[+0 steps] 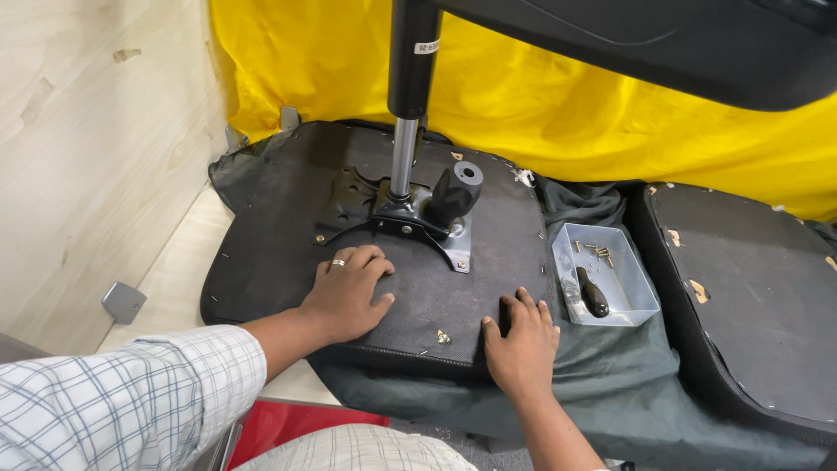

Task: The person uses a screwdriver to fasten screws into the underside of a black upholstered chair seat, securing a metal mounting bracket. They repeatedly pick screws from a small plastic container and tighten them into pre-drilled holes.

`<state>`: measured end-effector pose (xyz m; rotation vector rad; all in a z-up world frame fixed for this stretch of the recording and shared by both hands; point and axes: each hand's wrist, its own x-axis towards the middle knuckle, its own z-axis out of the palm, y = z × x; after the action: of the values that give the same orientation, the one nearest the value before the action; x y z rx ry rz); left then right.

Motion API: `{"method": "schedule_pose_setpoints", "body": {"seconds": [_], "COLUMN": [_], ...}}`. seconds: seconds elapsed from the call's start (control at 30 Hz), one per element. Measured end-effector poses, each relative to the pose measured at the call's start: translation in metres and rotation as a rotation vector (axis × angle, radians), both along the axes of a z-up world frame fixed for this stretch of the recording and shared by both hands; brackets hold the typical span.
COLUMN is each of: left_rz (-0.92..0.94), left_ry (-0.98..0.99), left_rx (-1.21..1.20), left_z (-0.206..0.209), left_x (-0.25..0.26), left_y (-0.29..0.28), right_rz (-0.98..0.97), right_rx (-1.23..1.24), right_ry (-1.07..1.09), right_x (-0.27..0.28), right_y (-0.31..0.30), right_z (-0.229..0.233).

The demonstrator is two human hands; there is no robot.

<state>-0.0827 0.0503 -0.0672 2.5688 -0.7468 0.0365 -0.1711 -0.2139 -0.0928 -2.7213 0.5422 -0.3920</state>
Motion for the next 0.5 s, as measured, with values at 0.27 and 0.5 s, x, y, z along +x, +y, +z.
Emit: {"method": "schedule_pose_setpoints", "body": {"seconds": [0.27, 0.5], "left_rz": [-0.175, -0.165], "left_ry": [0.091, 0.128], "left_rx": [0.131, 0.085], "left_z": [0.006, 0.003], "left_x": [-0.003, -0.008], "left_y": [0.012, -0.005], "right_rz": [-0.013, -0.009], "right_rx": [0.024, 0.324], "right_ry": [0.083, -0.031], "right_x": [-0.006, -0.009], "right_y": [0.023, 0.003], "right_z": [0.004, 0.030]}}
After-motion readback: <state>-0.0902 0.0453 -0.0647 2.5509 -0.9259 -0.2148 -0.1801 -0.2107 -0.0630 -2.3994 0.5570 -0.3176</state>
